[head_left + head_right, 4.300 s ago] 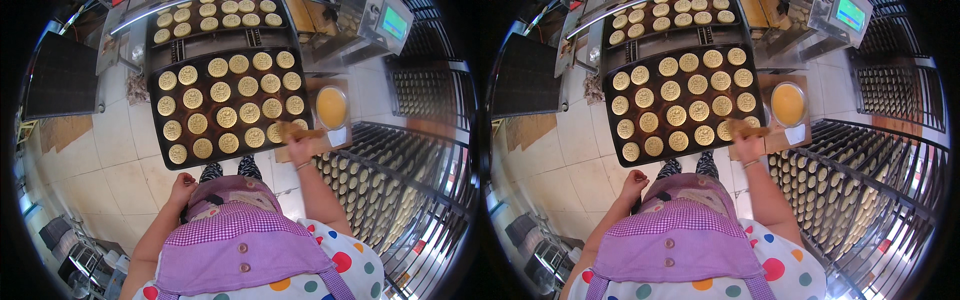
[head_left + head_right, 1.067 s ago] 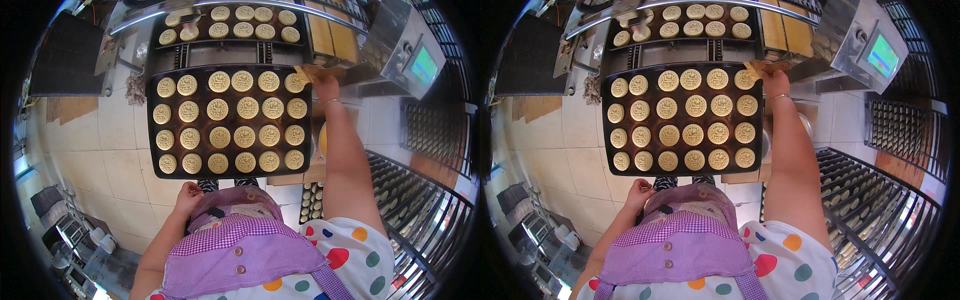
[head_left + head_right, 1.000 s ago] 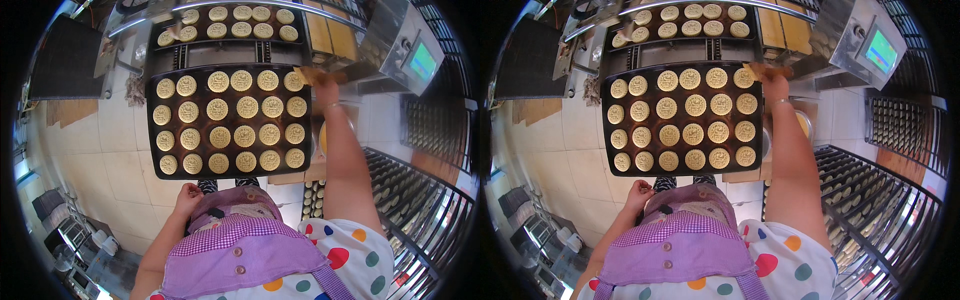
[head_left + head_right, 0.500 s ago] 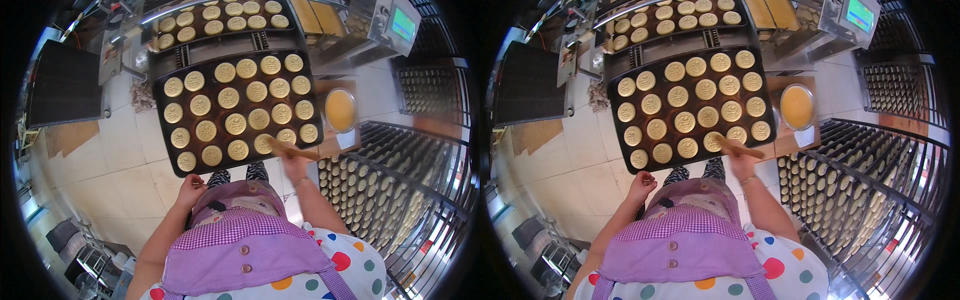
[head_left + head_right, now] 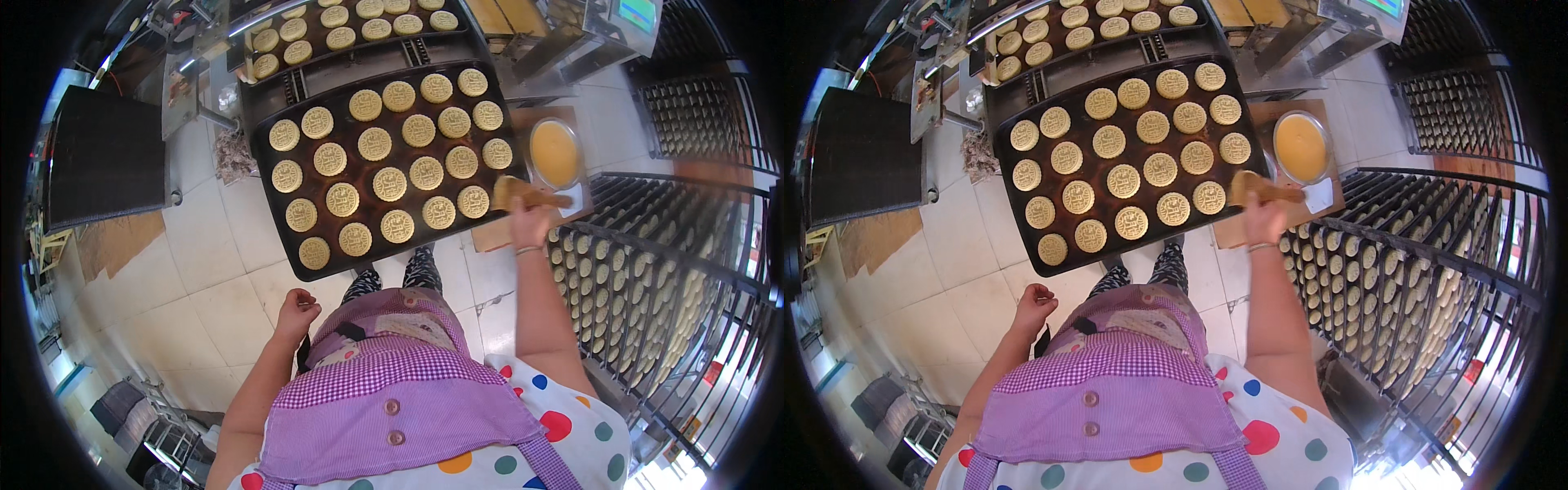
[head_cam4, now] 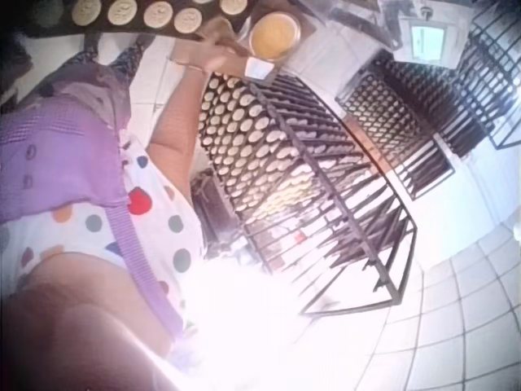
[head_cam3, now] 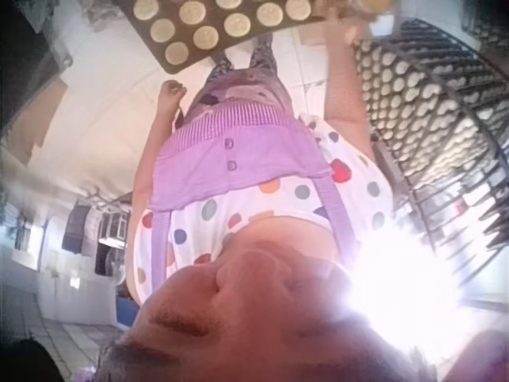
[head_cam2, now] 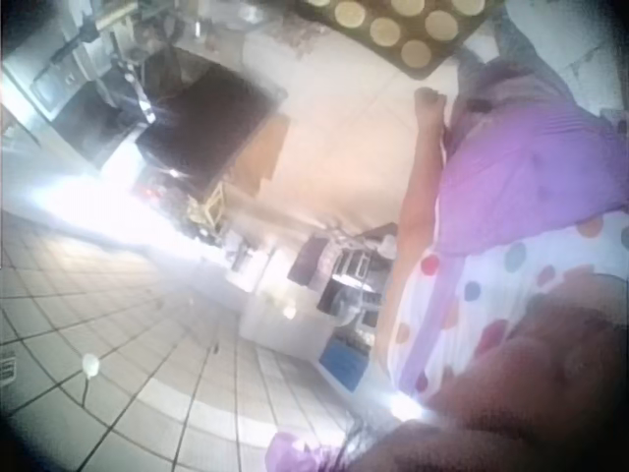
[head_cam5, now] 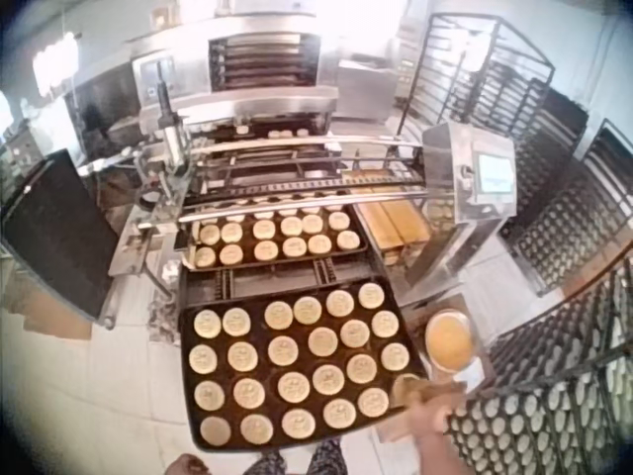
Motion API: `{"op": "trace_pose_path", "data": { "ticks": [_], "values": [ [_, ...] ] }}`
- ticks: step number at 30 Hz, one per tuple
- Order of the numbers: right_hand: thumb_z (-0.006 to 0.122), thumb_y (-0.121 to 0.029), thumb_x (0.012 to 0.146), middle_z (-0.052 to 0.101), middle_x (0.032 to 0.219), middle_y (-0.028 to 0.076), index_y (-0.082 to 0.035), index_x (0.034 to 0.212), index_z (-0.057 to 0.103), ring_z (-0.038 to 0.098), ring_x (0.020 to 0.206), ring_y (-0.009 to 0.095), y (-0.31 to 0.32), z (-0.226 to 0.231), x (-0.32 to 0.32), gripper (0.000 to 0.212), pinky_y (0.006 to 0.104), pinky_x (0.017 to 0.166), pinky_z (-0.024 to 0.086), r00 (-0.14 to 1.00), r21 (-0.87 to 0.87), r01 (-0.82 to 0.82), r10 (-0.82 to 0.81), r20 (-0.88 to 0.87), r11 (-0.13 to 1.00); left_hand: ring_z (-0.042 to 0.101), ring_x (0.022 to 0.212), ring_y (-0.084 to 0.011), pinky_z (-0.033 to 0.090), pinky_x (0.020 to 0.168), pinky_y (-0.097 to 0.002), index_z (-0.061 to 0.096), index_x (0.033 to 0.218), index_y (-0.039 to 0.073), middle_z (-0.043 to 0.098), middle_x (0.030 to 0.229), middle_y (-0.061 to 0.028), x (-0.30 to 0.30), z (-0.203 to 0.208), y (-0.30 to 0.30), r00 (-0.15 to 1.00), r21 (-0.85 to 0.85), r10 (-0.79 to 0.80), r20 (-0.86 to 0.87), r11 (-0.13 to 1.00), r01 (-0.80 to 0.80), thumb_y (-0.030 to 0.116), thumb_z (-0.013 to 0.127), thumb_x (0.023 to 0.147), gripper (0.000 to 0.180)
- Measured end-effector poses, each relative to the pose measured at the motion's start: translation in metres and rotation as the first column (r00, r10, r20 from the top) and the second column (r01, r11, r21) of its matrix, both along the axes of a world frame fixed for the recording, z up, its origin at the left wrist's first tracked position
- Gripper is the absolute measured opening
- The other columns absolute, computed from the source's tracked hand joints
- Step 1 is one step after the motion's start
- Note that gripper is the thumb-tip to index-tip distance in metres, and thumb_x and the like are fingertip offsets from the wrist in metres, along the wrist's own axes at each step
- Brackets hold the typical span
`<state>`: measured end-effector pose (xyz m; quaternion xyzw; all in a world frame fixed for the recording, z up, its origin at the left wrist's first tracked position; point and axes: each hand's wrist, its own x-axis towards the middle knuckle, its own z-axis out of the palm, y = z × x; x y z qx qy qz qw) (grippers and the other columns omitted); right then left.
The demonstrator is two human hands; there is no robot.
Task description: The person brushes a liquid onto circular mooncakes on a baking tray using a wooden brush, then carries the tray and slides it into a tall metal cooling rack.
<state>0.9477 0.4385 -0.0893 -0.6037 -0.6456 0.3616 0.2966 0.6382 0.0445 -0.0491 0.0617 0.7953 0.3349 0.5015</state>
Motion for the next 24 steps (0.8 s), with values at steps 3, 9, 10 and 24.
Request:
{"op": "trace_pose_path", "data": {
  "ticks": [3,9,10,24],
  "values": [
    [0.063,-0.034,0.079,0.065,0.086,0.023,0.006,0.090,0.062,0.064,0.080,0.035,0.020,0.016,0.017,0.042,0.0430,0.070,0.050,0.933,0.057,0.133,-0.144,0.328,0.989,0.057,0.092,-0.0195,0.047,0.079,-0.0301,0.045,0.105,0.002,0.056,0.100,-0.0106,0.002,-0.010,0.003,0.999,-0.018,-0.033,-0.016,0.999,0.033,0.005,0.067,0.073,0.038],
    [0.064,-0.035,0.076,0.065,0.073,0.020,-0.001,0.078,0.066,0.063,0.068,0.037,-0.051,0.004,-0.043,0.034,0.0446,0.064,0.049,0.944,0.102,-0.233,0.199,0.264,0.967,0.051,0.087,-0.0190,0.044,0.077,-0.0302,0.043,0.109,0.003,0.051,0.100,-0.0091,-0.011,-0.045,0.016,0.846,0.054,0.472,-0.247,0.879,-0.474,0.008,0.069,0.074,0.044],
    [0.065,-0.031,0.076,0.065,0.074,0.018,-0.005,0.080,0.068,0.063,0.067,0.036,-0.064,0.033,-0.057,0.026,0.0435,0.064,0.049,0.908,0.155,-0.382,0.338,0.248,0.911,0.050,0.087,-0.0192,0.043,0.078,-0.0311,0.042,0.108,0.003,0.050,0.100,-0.0089,-0.023,-0.063,0.002,0.800,0.050,0.483,-0.356,0.865,-0.500,0.009,0.069,0.074,0.044],
    [0.045,-0.033,0.095,0.057,0.106,0.006,-0.013,0.125,0.049,0.056,0.082,0.015,0.058,-0.043,0.081,0.037,0.0334,0.067,0.050,0.771,-0.576,0.261,-0.527,-0.358,0.774,0.054,0.097,-0.0203,0.043,0.084,-0.0302,0.048,0.121,-0.003,0.058,0.110,-0.0105,-0.041,-0.066,0.084,0.721,0.198,0.632,-0.285,0.775,-0.601,0.021,0.053,0.089,0.040]
  ]
}}
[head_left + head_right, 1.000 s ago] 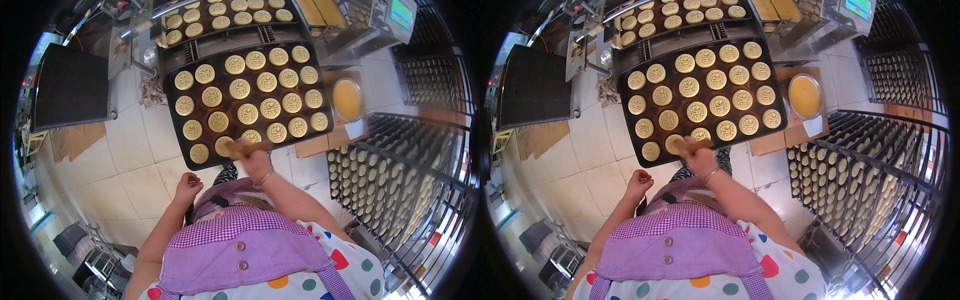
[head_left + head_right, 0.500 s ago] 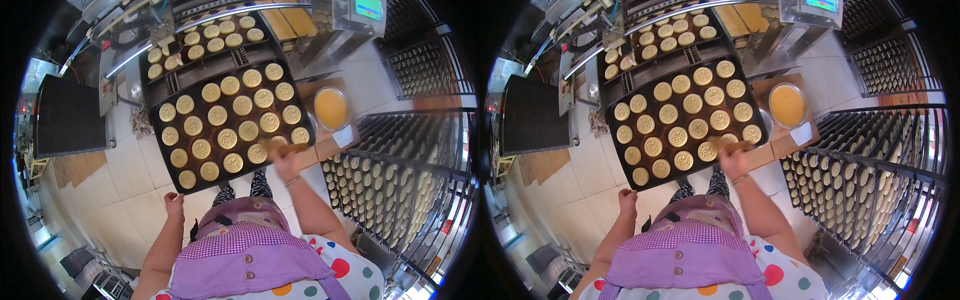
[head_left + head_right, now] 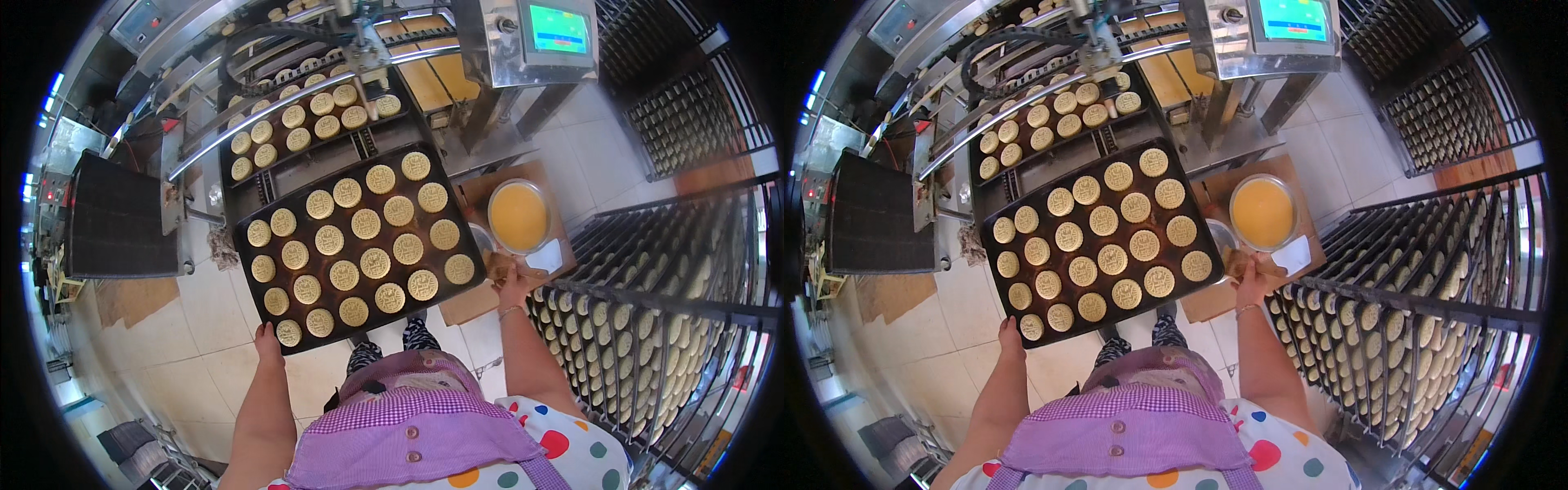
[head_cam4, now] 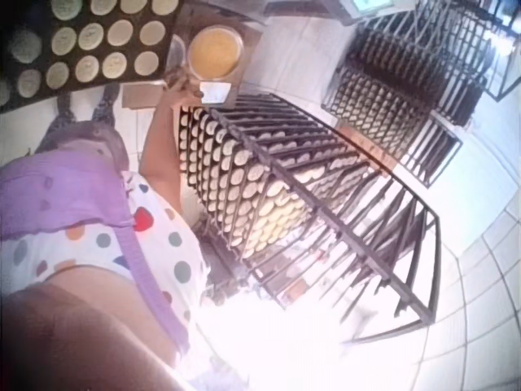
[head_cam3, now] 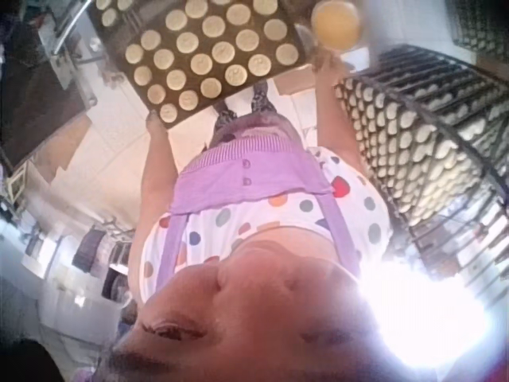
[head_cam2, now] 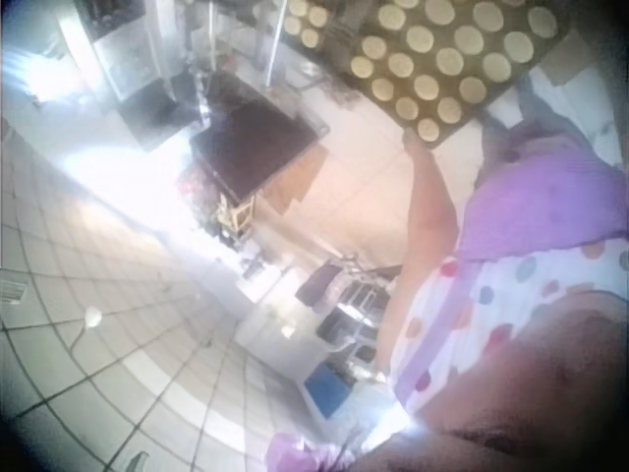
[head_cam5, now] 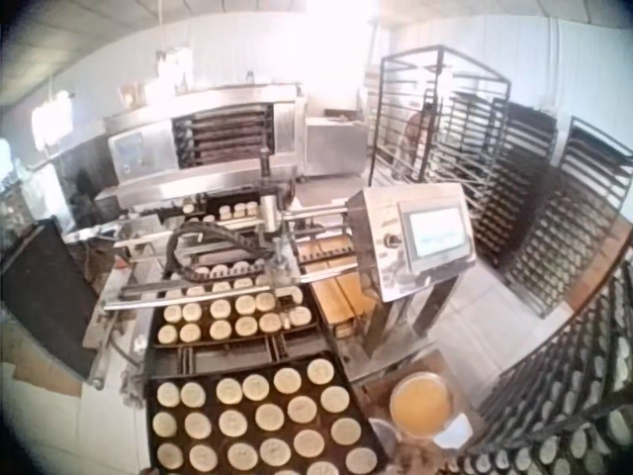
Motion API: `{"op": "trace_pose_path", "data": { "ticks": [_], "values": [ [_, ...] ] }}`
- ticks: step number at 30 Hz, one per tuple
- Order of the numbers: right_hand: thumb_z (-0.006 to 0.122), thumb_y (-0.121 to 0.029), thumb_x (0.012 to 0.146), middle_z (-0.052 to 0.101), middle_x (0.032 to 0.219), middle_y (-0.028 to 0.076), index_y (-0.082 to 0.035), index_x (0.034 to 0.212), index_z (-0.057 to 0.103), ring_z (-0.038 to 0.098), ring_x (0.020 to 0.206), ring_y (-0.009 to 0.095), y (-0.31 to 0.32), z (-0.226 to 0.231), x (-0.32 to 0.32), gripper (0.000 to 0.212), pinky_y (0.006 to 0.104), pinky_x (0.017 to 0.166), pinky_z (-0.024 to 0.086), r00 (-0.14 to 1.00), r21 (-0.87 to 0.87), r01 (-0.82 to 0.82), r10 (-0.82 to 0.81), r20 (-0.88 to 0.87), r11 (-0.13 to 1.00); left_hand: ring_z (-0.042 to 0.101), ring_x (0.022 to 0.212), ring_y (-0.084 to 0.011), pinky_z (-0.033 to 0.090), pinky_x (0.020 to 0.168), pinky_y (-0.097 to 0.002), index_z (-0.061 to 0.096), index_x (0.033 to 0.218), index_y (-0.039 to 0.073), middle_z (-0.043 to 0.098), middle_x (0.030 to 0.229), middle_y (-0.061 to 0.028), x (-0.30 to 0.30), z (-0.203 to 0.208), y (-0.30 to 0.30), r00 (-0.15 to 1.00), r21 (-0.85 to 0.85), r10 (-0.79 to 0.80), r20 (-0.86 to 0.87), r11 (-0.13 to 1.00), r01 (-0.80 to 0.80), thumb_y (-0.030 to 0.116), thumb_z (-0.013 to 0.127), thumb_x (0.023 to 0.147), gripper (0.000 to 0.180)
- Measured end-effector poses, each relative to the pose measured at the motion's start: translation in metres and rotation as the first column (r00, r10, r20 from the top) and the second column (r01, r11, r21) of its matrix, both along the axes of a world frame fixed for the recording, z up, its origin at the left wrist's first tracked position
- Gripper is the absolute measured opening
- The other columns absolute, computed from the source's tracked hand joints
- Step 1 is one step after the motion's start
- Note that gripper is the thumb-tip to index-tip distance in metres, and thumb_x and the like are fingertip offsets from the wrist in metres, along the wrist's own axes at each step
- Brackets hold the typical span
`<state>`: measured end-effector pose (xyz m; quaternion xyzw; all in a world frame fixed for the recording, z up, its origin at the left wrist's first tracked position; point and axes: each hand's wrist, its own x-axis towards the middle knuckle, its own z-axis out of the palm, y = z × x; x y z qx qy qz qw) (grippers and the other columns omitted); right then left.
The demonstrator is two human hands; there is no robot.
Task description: The person brushes a liquid onto circular mooncakes on a baking tray using a wooden brush, then carries the tray and slides it into a tall metal cooling rack.
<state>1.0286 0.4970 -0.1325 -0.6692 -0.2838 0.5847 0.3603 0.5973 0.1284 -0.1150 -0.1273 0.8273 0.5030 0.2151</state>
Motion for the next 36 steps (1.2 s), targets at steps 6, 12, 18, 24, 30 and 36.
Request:
{"op": "trace_pose_path", "data": {
  "ticks": [6,12,18,24,30,36],
  "values": [
    [0.038,-0.045,0.094,0.060,0.097,0.008,-0.012,0.108,0.053,0.060,0.074,0.021,-0.010,-0.047,-0.025,0.038,0.0366,0.064,0.051,0.838,-0.361,0.222,-0.367,-0.403,0.906,0.054,0.095,-0.0198,0.043,0.084,-0.0307,0.050,0.118,-0.005,0.058,0.109,-0.0112,-0.006,-0.004,-0.006,0.999,-0.125,-0.038,-0.031,0.992,0.034,0.024,0.054,0.089,0.041],
    [0.034,-0.052,0.093,0.063,0.089,0.007,-0.010,0.111,0.049,0.061,0.081,0.022,-0.011,-0.035,-0.012,0.048,0.0338,0.066,0.051,0.913,-0.421,-0.230,0.045,-0.406,0.877,0.056,0.087,-0.0208,0.045,0.077,-0.0326,0.056,0.111,-0.002,0.061,0.102,-0.0087,-0.027,0.006,-0.007,0.991,-0.067,0.034,0.129,0.997,-0.025,0.033,0.054,0.089,0.041],
    [0.042,-0.056,0.088,0.040,0.127,0.013,-0.007,0.121,0.048,0.042,0.114,0.024,0.054,-0.073,-0.035,0.060,0.0370,0.091,0.039,0.958,0.007,-0.175,0.169,0.230,0.984,0.056,0.106,-0.0272,0.046,0.091,-0.0374,0.047,0.123,-0.002,0.056,0.120,-0.0123,-0.033,-0.010,0.016,0.915,0.398,-0.028,0.402,0.905,-0.147,0.052,0.038,0.092,0.063],
    [0.047,-0.063,0.081,0.042,0.133,0.020,0.002,0.121,0.051,0.041,0.122,0.032,0.001,0.036,-0.077,0.076,0.0378,0.100,0.033,0.714,-0.221,-0.242,0.328,0.619,0.945,0.057,0.103,-0.0275,0.047,0.089,-0.0382,0.049,0.121,-0.004,0.056,0.118,-0.0125,-0.024,0.008,-0.010,0.974,0.336,0.051,0.221,0.934,-0.125,0.051,0.041,0.091,0.063],
    [0.046,-0.060,0.084,0.060,0.097,0.017,0.013,0.104,0.056,0.054,0.083,0.023,-0.164,0.057,0.002,0.076,0.0368,0.077,0.045,0.961,-0.169,0.048,0.000,0.276,0.984,0.059,0.100,-0.0273,0.049,0.086,-0.0386,0.051,0.119,-0.001,0.058,0.114,-0.0127,-0.011,0.083,-0.061,0.948,0.439,-0.147,0.284,0.899,0.008,0.046,0.042,0.093,0.055],
    [0.048,-0.054,0.087,0.060,0.094,0.012,0.011,0.101,0.056,0.057,0.080,0.019,-0.279,0.100,0.058,0.067,0.0333,0.071,0.048,0.929,-0.075,0.370,-0.371,0.002,0.926,0.059,0.099,-0.0272,0.049,0.086,-0.0394,0.050,0.118,-0.002,0.059,0.113,-0.0130,-0.023,0.165,-0.024,0.861,0.537,-0.451,0.235,0.799,0.272,0.044,0.044,0.092,0.053]
  ]
}}
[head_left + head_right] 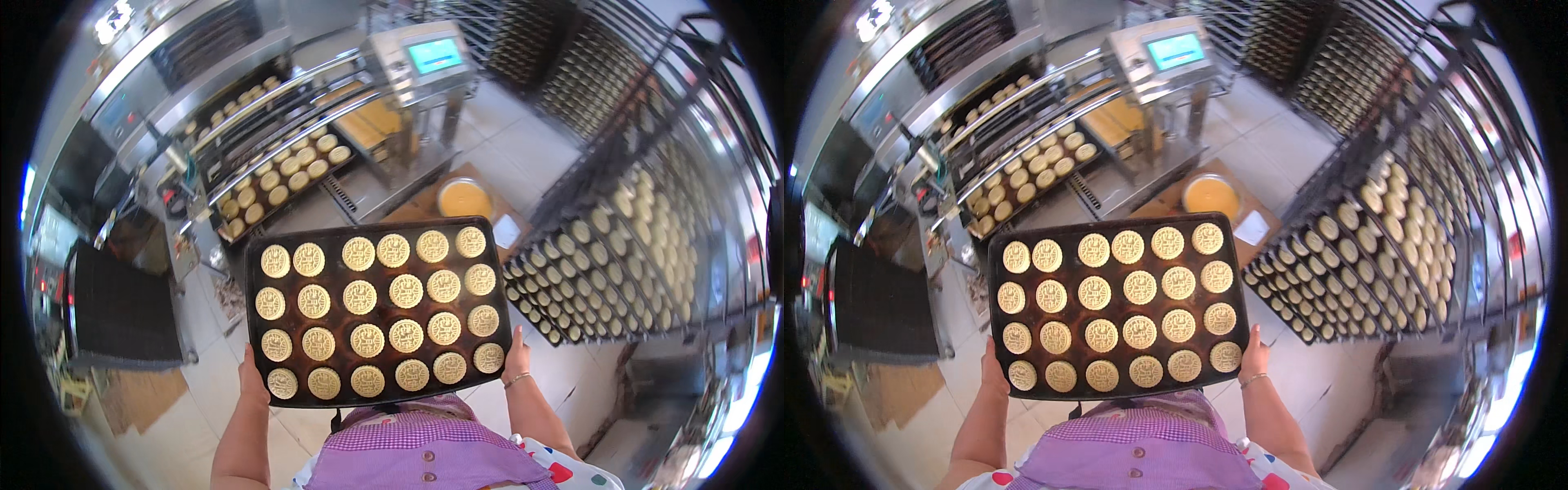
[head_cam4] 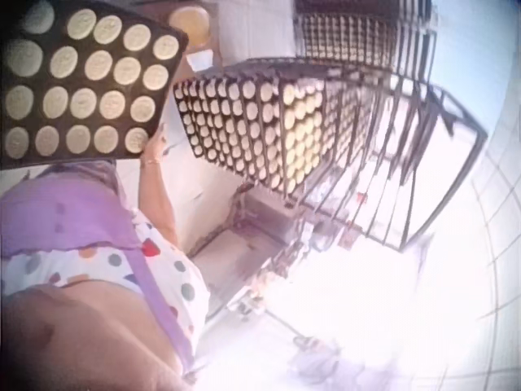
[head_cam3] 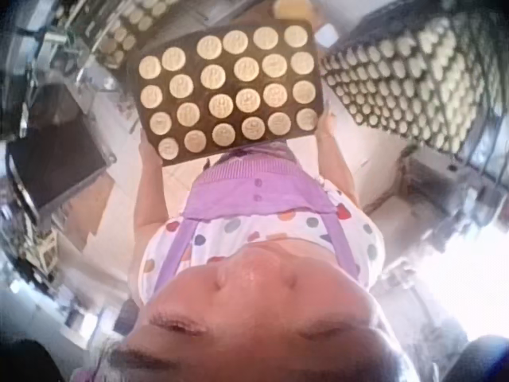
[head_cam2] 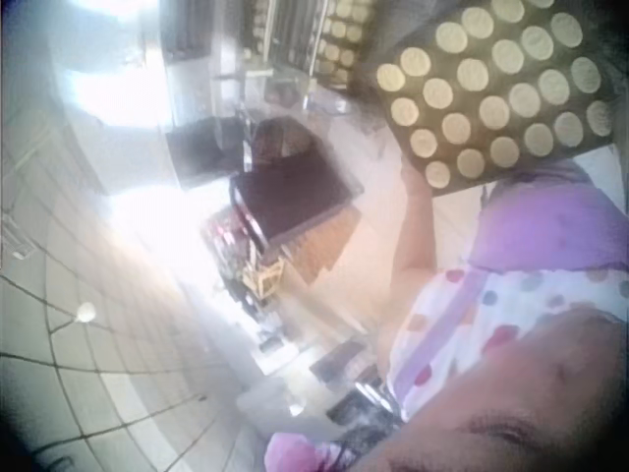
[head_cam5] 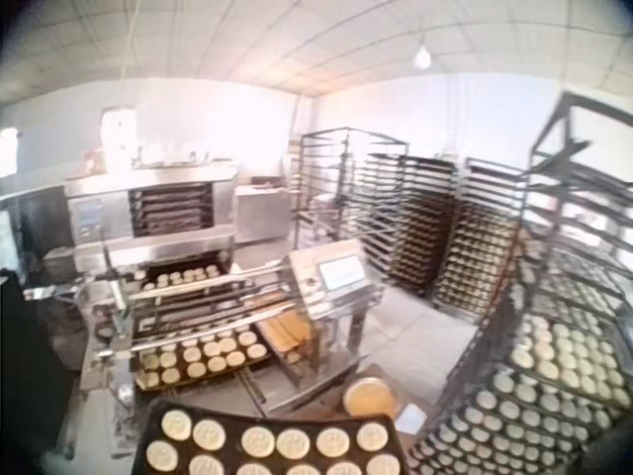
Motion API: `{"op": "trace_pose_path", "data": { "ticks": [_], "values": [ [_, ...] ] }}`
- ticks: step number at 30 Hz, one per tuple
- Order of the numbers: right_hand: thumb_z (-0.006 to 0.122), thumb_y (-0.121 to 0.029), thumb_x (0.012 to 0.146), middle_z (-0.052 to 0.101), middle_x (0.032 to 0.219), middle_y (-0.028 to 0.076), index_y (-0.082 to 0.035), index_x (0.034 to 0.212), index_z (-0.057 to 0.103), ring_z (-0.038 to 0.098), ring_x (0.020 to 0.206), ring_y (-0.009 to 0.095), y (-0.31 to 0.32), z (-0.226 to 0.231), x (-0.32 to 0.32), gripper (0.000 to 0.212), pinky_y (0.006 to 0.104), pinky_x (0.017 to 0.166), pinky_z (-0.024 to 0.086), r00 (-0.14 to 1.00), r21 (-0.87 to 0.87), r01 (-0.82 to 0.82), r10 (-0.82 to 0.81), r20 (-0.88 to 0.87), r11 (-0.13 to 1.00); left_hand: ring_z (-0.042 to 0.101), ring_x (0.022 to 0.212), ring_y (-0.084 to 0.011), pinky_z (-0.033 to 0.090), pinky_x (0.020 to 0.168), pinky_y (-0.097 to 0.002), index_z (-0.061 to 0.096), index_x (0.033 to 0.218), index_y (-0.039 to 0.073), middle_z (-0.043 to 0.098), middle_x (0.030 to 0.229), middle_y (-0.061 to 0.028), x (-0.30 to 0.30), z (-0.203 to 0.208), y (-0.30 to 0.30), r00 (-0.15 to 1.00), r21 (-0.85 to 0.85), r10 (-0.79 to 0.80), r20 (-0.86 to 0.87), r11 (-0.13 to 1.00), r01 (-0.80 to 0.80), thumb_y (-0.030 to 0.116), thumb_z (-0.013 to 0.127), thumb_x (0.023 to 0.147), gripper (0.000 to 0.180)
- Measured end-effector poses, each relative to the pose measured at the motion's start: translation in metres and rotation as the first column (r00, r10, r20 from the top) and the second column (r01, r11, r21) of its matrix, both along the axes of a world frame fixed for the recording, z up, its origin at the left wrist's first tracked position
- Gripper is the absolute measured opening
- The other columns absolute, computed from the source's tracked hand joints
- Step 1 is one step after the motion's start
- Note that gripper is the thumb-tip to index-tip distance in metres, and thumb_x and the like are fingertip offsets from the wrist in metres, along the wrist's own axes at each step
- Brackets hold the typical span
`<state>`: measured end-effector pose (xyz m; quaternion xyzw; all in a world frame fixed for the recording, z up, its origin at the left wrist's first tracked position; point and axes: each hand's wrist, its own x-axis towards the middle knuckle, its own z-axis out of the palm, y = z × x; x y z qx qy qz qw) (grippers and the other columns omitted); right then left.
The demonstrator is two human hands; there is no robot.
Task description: The person brushes a liquid onto circular mooncakes on a baking tray using a wooden brush, then carries the tray and slides it into a tall metal cooling rack.
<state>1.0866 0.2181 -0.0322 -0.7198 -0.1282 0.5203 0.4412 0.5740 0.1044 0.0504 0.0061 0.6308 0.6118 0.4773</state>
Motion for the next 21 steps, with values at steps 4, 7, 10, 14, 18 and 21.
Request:
{"op": "trace_pose_path", "data": {
  "ticks": [4,7,10,14,18,21],
  "values": [
    [0.045,-0.050,0.090,0.062,0.091,0.009,0.005,0.097,0.058,0.061,0.079,0.017,-0.067,0.058,0.043,0.058,0.0307,0.070,0.050,0.985,0.249,0.110,-0.072,-0.159,0.962,0.056,0.105,-0.0262,0.046,0.091,-0.0398,0.049,0.122,0.002,0.056,0.120,-0.0099,0.022,0.080,0.058,0.952,0.161,-0.303,0.044,0.943,0.292,0.047,0.041,0.092,0.054],
    [0.043,-0.051,0.091,0.064,0.093,0.010,0.003,0.096,0.058,0.062,0.085,0.020,-0.120,0.102,0.043,0.056,0.0326,0.077,0.050,0.929,0.383,0.258,-0.119,-0.350,0.887,0.050,0.115,-0.0251,0.039,0.098,-0.0375,0.045,0.126,0.004,0.052,0.126,-0.0091,0.030,0.132,0.072,0.866,0.277,-0.500,0.004,0.833,0.479,0.047,0.039,0.093,0.055],
    [0.045,-0.047,0.092,0.060,0.086,0.006,0.001,0.093,0.057,0.059,0.079,0.015,-0.166,0.092,-0.020,0.050,0.0294,0.071,0.049,0.953,0.527,0.278,-0.298,-0.049,0.803,0.049,0.115,-0.0234,0.038,0.099,-0.0373,0.046,0.126,0.003,0.052,0.125,-0.0101,-0.020,0.102,0.097,0.732,0.360,-0.682,0.004,0.684,0.635,0.050,0.038,0.093,0.057],
    [0.049,-0.040,0.093,0.057,0.079,0.001,0.000,0.083,0.056,0.052,0.070,0.008,-0.195,0.086,-0.049,0.042,0.0253,0.062,0.046,0.934,0.558,0.213,-0.335,0.125,0.802,0.053,0.106,-0.0184,0.042,0.093,-0.0334,0.049,0.121,0.000,0.056,0.116,-0.0093,-0.070,0.066,0.115,0.549,0.327,-0.798,-0.250,0.464,0.823,0.051,0.047,0.089,0.060],
    [0.053,-0.041,0.091,0.059,0.080,0.001,0.003,0.088,0.058,0.052,0.070,0.007,-0.184,0.100,-0.045,0.044,0.0238,0.063,0.045,0.940,0.551,0.050,-0.225,0.255,0.833,0.054,0.090,-0.0102,0.045,0.080,-0.0253,0.053,0.110,-0.002,0.058,0.101,-0.0040,-0.076,0.043,0.124,0.488,0.284,-0.736,-0.469,0.397,0.873,0.051,0.069,0.074,0.067],
    [0.052,-0.040,0.091,0.059,0.080,0.000,0.003,0.088,0.058,0.052,0.070,0.006,-0.194,0.106,-0.058,0.044,0.0232,0.063,0.045,0.925,0.533,0.102,-0.277,0.259,0.840,0.053,0.093,-0.0100,0.043,0.082,-0.0252,0.053,0.110,-0.002,0.059,0.103,-0.0036,-0.083,0.030,0.141,0.445,0.285,-0.726,-0.525,0.343,0.895,0.050,0.074,0.068,0.070]
  ]
}}
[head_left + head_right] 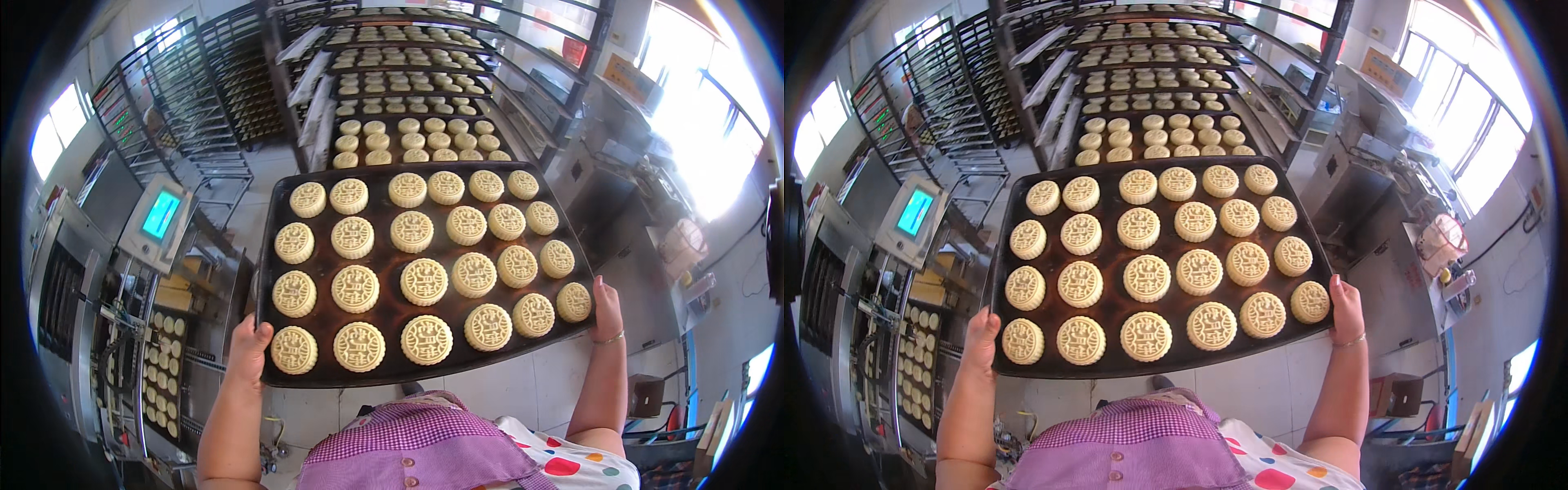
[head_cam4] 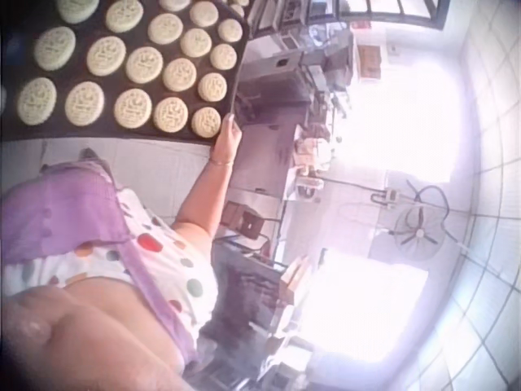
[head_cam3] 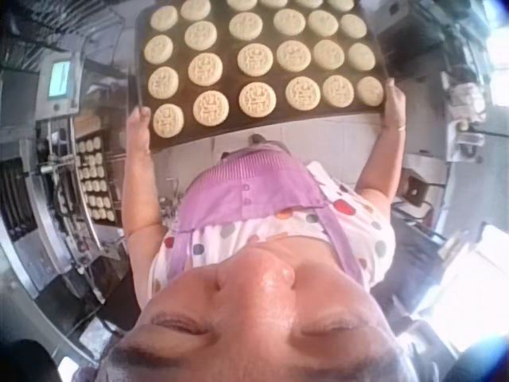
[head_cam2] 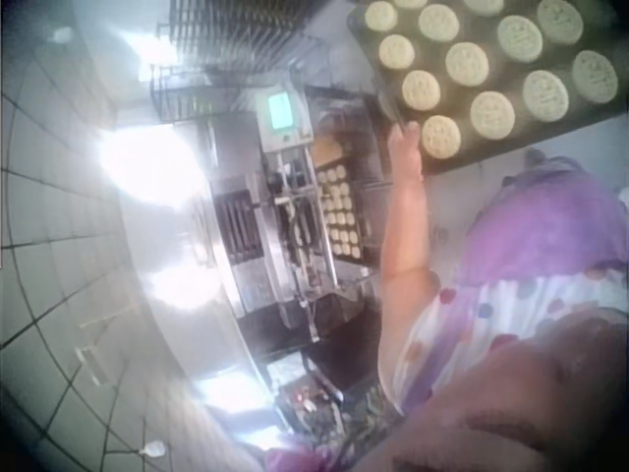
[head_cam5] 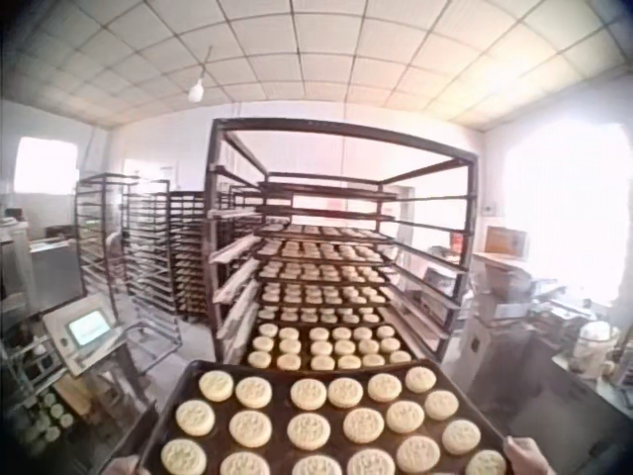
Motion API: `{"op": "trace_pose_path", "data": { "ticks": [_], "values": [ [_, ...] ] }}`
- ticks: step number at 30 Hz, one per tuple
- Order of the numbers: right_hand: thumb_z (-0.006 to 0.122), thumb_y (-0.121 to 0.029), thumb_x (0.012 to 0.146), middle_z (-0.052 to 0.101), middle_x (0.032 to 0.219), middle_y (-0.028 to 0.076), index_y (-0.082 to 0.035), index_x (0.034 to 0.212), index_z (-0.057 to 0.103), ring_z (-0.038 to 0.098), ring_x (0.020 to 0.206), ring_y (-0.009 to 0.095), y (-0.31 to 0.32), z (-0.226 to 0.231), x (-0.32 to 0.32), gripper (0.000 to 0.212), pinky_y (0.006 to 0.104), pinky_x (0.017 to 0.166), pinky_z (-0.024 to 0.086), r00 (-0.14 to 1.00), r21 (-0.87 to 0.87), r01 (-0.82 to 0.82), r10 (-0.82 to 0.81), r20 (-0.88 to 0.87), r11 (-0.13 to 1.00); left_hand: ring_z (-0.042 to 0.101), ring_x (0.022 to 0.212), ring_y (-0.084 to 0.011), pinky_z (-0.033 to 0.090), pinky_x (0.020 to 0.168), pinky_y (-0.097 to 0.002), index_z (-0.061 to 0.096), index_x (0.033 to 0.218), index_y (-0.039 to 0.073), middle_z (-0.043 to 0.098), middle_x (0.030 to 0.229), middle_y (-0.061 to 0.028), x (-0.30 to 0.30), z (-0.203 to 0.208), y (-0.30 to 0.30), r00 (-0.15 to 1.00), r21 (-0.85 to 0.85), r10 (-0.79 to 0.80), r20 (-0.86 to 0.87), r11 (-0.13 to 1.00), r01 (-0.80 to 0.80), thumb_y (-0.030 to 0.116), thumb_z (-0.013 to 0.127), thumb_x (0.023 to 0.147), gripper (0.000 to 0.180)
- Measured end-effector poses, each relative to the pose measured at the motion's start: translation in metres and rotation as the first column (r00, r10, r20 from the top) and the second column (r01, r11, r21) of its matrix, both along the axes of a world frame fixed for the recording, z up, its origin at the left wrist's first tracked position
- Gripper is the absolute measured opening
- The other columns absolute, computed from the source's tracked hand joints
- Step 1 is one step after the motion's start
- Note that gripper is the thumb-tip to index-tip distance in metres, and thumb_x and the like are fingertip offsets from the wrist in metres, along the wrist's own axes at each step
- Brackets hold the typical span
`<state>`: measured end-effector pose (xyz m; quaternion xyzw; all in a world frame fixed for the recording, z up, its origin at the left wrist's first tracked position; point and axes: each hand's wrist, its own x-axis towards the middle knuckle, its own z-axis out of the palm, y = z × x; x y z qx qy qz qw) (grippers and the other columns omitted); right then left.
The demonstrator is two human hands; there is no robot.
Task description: The person brushes a liquid onto circular mooncakes on a baking tray using a wooden brush, then carries the tray and slides it into a tall metal cooling rack.
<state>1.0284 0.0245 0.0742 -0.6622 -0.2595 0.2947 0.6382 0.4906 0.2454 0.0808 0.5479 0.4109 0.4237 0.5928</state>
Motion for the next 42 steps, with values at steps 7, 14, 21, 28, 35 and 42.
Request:
{"op": "trace_pose_path", "data": {
  "ticks": [7,14,21,28,35,42],
  "values": [
    [0.051,-0.048,0.089,0.063,0.085,0.003,0.002,0.094,0.060,0.058,0.074,0.010,-0.007,0.004,-0.022,0.052,0.0254,0.067,0.048,0.998,-0.023,0.044,-0.045,-0.053,0.999,0.056,0.096,-0.0137,0.044,0.085,-0.0288,0.052,0.112,-0.003,0.060,0.105,-0.0056,-0.018,-0.006,0.008,0.994,-0.050,-0.089,0.064,0.995,0.092,0.055,0.069,0.071,0.073],
    [0.044,-0.058,0.086,0.057,0.117,0.012,-0.002,0.118,0.050,0.060,0.099,0.027,0.040,0.002,-0.108,0.065,0.0411,0.087,0.048,0.800,0.544,0.331,0.078,-0.595,0.771,0.059,0.099,-0.0274,0.046,0.087,-0.0448,0.051,0.116,0.003,0.061,0.108,-0.0129,0.020,0.010,0.049,0.823,-0.543,0.344,0.452,0.838,-0.052,0.063,0.036,0.087,0.069],
    [0.051,-0.009,0.089,0.059,0.102,0.022,0.006,0.114,0.043,0.063,0.081,0.036,0.193,-0.053,-0.179,0.031,0.0432,0.074,0.053,0.753,0.446,-0.130,0.381,-0.537,0.886,0.052,0.098,-0.0215,0.043,0.086,-0.0344,0.035,0.131,-0.003,0.040,0.132,-0.0140,0.007,-0.057,0.032,0.830,-0.257,0.345,0.439,0.933,-0.252,0.049,0.043,0.092,0.066],
    [0.054,-0.022,0.090,0.058,0.113,0.020,0.003,0.116,0.050,0.061,0.097,0.030,0.215,-0.103,-0.163,0.036,0.0395,0.083,0.052,0.780,0.463,-0.086,0.349,-0.520,0.882,0.055,0.100,-0.0190,0.046,0.081,-0.0316,0.044,0.125,0.001,0.048,0.124,-0.0098,-0.163,-0.159,-0.080,0.916,-0.263,0.393,0.076,0.894,-0.362,0.043,0.050,0.091,0.054],
    [0.055,-0.032,0.088,0.060,0.104,0.015,-0.008,0.109,0.049,0.061,0.081,0.025,0.187,-0.153,-0.354,0.032,0.0319,0.066,0.051,0.753,0.105,-0.438,0.428,-0.500,0.893,0.056,0.096,-0.0182,0.046,0.078,-0.0318,0.048,0.116,0.004,0.054,0.110,-0.0062,-0.310,-0.238,-0.192,0.725,-0.407,0.676,-0.129,0.631,-0.661,0.030,0.055,0.090,0.038],
    [0.051,-0.023,0.090,0.063,0.097,0.016,-0.004,0.110,0.046,0.066,0.074,0.024,0.144,-0.209,-0.600,0.028,0.0300,0.058,0.052,0.451,-0.288,-0.889,0.791,-0.413,0.356,0.057,0.086,-0.0161,0.047,0.072,-0.0301,0.046,0.118,0.003,0.055,0.103,-0.0067,-0.414,-0.280,-0.229,0.542,-0.582,0.835,-0.096,0.395,-0.711,0.014,0.061,0.082,0.040]
  ]
}}
